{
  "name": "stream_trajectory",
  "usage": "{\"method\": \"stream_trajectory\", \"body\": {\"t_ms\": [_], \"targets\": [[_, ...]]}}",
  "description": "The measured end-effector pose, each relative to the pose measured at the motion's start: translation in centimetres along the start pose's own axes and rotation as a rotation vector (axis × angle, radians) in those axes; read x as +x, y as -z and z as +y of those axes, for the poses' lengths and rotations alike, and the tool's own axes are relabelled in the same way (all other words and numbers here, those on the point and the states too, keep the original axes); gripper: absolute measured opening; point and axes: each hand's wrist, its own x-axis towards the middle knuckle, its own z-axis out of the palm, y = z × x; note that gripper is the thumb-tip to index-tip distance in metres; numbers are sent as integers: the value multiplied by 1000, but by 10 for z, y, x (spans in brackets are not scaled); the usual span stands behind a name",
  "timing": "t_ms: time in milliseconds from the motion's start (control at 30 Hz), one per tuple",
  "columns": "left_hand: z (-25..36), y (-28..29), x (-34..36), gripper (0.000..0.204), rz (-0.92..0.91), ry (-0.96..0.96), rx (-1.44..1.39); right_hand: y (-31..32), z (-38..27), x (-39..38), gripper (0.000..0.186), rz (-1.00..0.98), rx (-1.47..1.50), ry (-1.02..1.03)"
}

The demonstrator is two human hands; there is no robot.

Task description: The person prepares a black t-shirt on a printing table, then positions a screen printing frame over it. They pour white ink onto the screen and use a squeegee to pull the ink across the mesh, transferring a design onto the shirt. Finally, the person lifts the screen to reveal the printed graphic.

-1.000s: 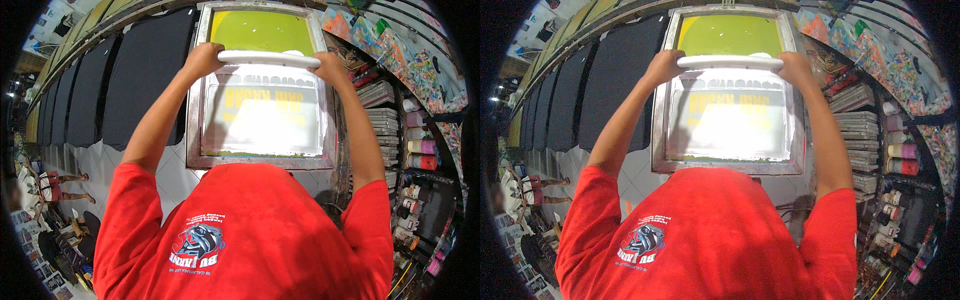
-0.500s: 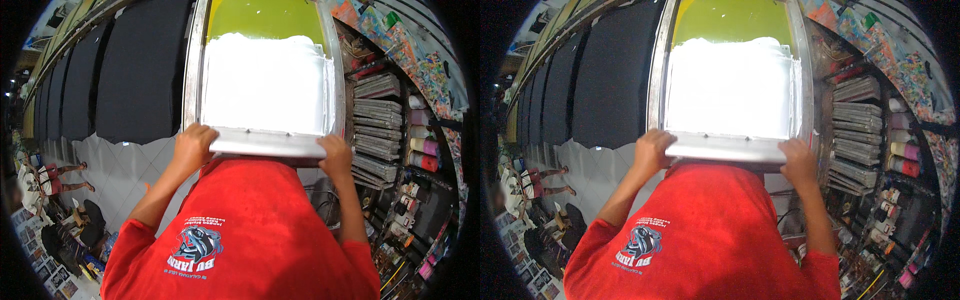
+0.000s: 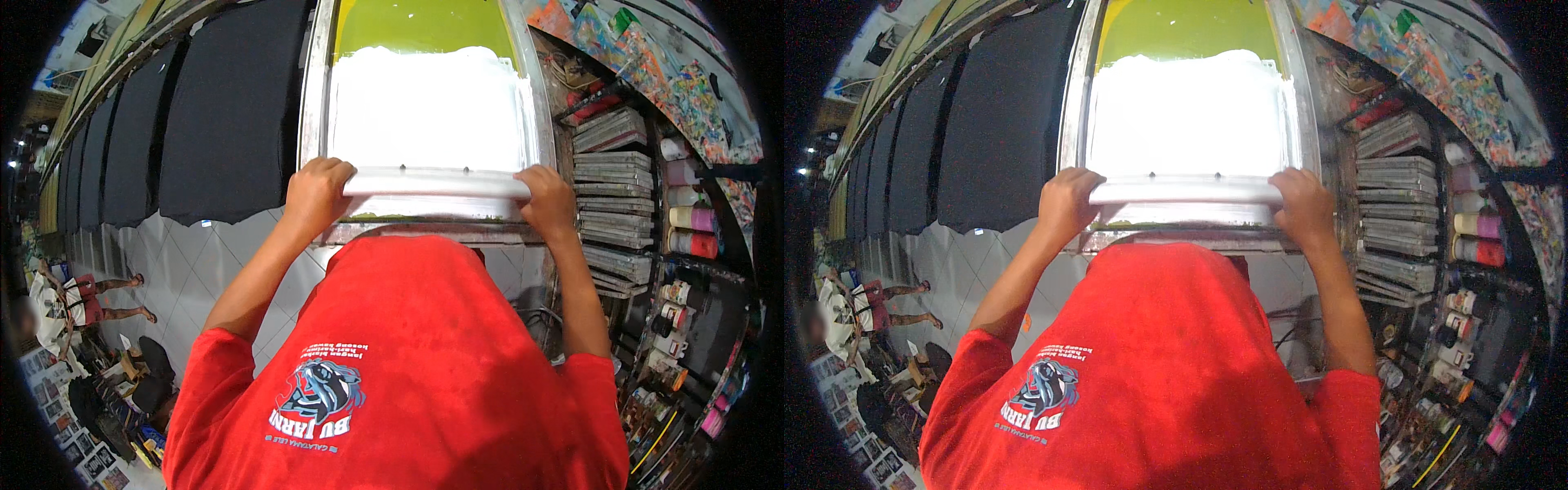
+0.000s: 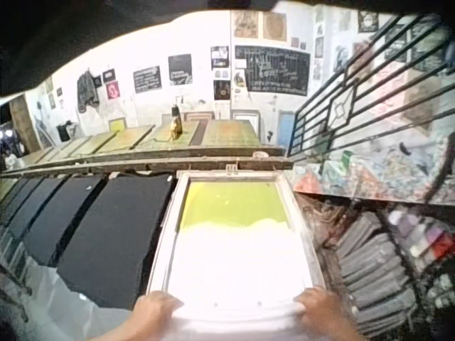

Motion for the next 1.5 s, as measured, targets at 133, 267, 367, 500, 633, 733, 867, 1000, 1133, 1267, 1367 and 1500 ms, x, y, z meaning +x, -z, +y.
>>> {"method": "stream_trajectory", "body": {"t_ms": [133,267,367,500,633,733,867,1000,1133,1267,1367,1500], "targets": [[-4,-7,8,29,114,-35,21,-5,3,13,35,138,-4,44],[3,4,-17,35,95,-107,27,13,-8,-18,42,26,-46,36],[14,-2,-39,35,75,-113,-47,3,-18,-43,40,6,44,23],[1,-28,-27,33,178,-152,38,-19,-12,-26,33,76,-2,-21],[-18,-30,15,30,109,-127,74,-29,12,18,34,91,-21,-4],[-36,-32,58,31,108,-112,107,-39,40,66,39,89,-25,38],[-71,-4,146,36,2,-38,142,-14,63,154,26,-12,-18,42],[-44,51,153,34,-49,37,-10,41,39,152,25,-51,23,-14],[-21,56,67,29,-109,-4,-41,48,6,64,23,-96,53,-16],[8,30,-18,35,-138,-82,-107,32,-19,-34,33,-64,111,-32],[21,11,-48,38,-89,-59,-111,19,-32,-57,40,-58,108,-46],[11,-10,-39,33,121,-137,-65,-3,-28,-45,44,-13,78,-43]]}}
